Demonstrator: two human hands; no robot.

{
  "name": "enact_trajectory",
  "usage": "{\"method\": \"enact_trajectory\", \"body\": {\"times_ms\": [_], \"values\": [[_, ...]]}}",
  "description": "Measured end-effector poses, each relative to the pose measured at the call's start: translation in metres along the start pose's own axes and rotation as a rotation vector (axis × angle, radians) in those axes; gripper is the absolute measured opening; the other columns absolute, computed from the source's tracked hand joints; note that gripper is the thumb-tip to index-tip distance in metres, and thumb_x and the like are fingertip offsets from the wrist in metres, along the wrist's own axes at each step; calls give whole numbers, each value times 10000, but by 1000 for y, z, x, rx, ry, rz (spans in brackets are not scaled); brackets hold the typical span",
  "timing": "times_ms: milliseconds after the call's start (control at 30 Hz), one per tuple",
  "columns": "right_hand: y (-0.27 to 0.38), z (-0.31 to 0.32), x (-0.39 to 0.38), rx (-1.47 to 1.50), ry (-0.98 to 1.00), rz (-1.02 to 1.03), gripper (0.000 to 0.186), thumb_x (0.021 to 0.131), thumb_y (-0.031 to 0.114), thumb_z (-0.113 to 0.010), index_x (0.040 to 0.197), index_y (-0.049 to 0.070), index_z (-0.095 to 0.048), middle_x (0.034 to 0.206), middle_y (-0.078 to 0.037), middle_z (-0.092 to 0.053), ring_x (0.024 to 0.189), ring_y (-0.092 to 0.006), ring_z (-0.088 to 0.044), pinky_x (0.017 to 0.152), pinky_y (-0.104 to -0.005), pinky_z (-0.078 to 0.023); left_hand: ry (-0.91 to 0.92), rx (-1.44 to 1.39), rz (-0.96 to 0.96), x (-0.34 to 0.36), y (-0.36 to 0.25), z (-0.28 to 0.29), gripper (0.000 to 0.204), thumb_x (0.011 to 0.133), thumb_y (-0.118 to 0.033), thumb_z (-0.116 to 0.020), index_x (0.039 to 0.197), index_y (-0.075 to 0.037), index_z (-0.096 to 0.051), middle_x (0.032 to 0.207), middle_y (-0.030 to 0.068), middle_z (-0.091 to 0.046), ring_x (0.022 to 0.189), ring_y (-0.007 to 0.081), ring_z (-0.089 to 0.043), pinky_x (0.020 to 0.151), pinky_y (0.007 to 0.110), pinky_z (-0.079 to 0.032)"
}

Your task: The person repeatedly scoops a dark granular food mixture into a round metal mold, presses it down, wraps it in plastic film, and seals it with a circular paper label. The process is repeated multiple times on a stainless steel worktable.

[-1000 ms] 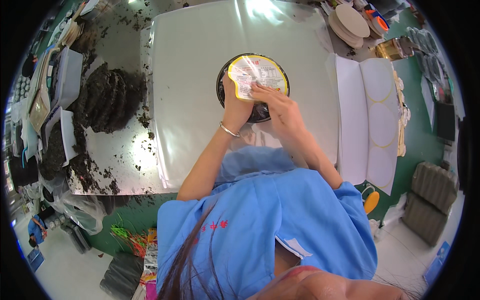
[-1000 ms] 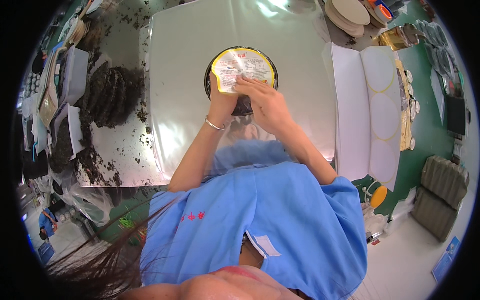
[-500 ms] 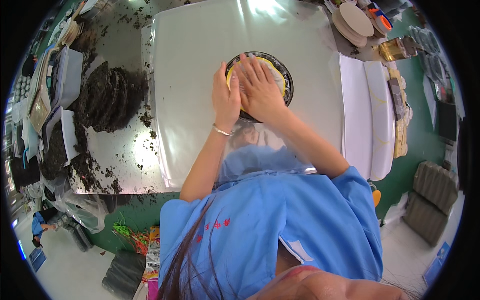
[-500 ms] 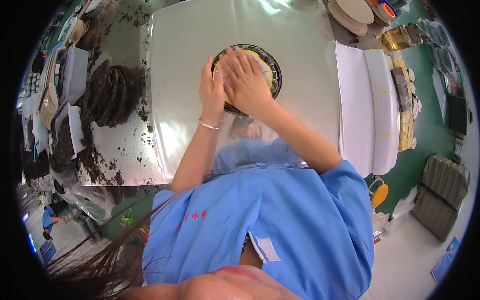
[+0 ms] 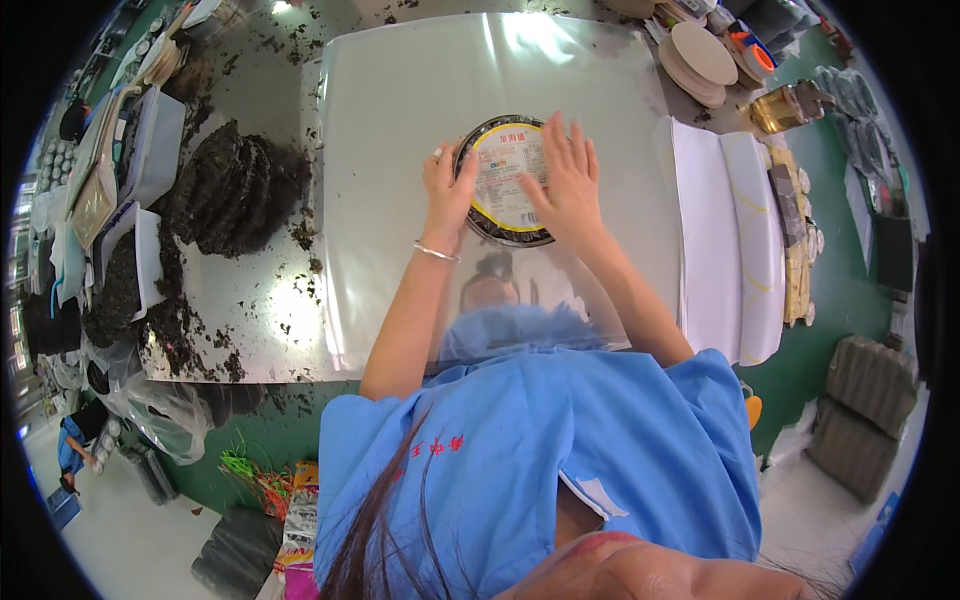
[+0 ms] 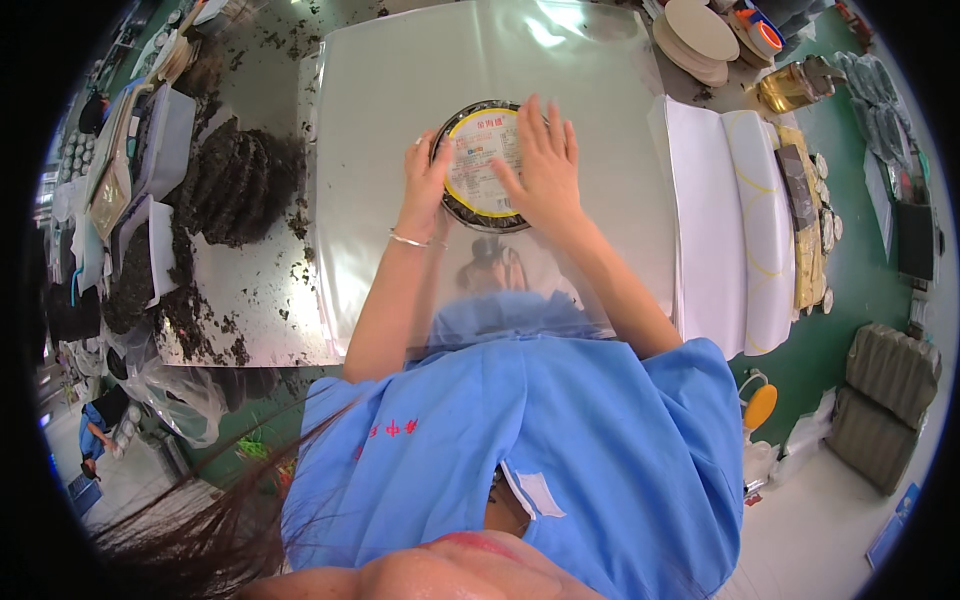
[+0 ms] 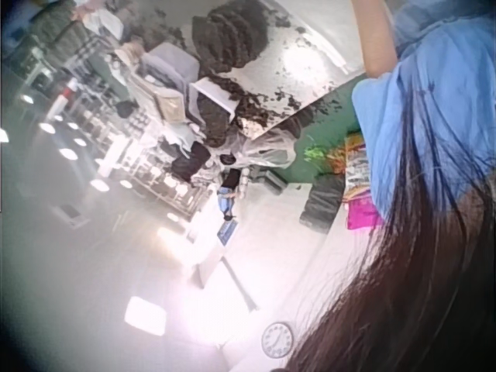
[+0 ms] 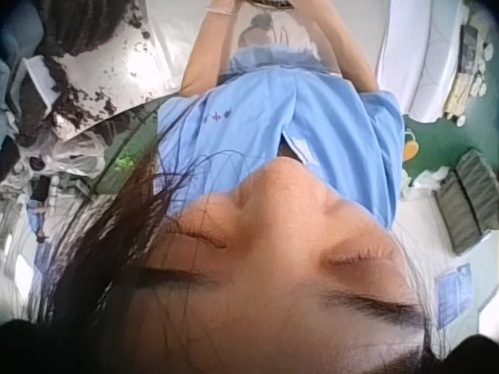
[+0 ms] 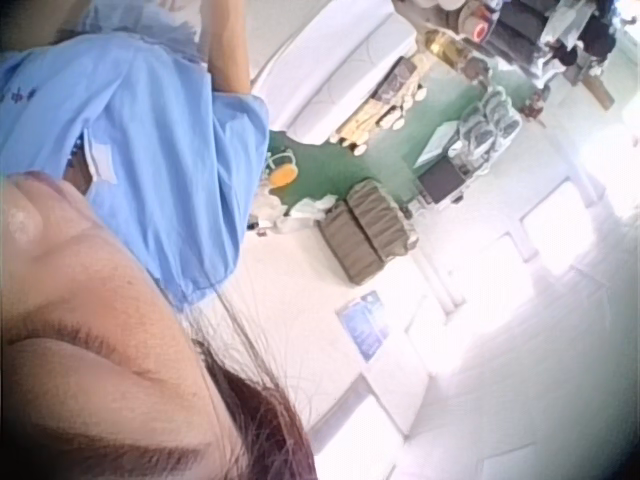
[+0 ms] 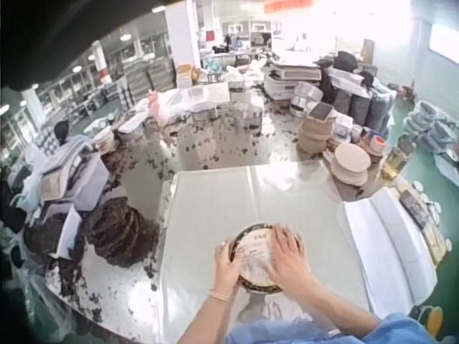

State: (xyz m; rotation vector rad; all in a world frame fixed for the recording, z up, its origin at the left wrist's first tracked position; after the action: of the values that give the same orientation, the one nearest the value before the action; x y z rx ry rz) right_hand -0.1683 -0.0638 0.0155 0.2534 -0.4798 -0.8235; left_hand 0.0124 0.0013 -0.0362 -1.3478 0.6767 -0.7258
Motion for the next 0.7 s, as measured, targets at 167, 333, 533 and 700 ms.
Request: {"method": "enact_trajectory", "body": {"times_ms": [167, 333, 533, 700], "values": [[-26, -2, -14, 585, -335, -200, 628, 978, 210, -653, 1510, -27, -418, 1601, -191, -374, 1464, -357, -380, 1189, -447, -340, 156, -691, 372, -12, -27, 7, 347, 1028, -265, -660, 1279, -25, -637, 1271, 89, -672, 1147, 157, -651, 976, 296, -530], [-47, -8, -12, 848, -101, -443, 638, 960, 167, -698, 1521, 17, -433, 1515, -160, -497, 1366, -252, -497, 1121, -371, -415, 227, -812, 319, -10, -6, 9, 359, 1033, -252, -652, 1251, 26, -587, 1140, 81, -714, 992, 148, -699, 865, 297, -579], [-31, 50, -5, 1122, 97, -309, 703, 879, 168, -801, 1503, 107, -483, 1390, -135, -589, 1278, -228, -548, 1045, -364, -477, 109, -831, 293, -19, 18, 8, 360, 1045, -247, -640, 1281, -15, -498, 1197, 73, -667, 1036, 133, -654, 877, 295, -566], [-186, 93, -36, 1136, -483, -396, 590, 1016, 414, -597, 1507, 120, -451, 1377, -171, -602, 1202, -268, -614, 973, -381, -513, 4, -358, 20, -45, -39, 18, 670, 981, -325, -726, 1466, -68, -341, 1464, 110, -401, 1368, 211, -401, 1089, 456, -440]]}}
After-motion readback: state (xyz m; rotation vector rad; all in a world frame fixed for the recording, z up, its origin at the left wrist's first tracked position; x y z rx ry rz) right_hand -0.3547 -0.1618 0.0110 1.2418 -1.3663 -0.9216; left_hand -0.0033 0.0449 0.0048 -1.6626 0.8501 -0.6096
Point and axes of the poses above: each hand's wrist, its own x-axis towards the middle knuckle, its own z-axis out of the back of the hand, y = z × x, the point moved 3 cm from there along x, towards the middle knuckle
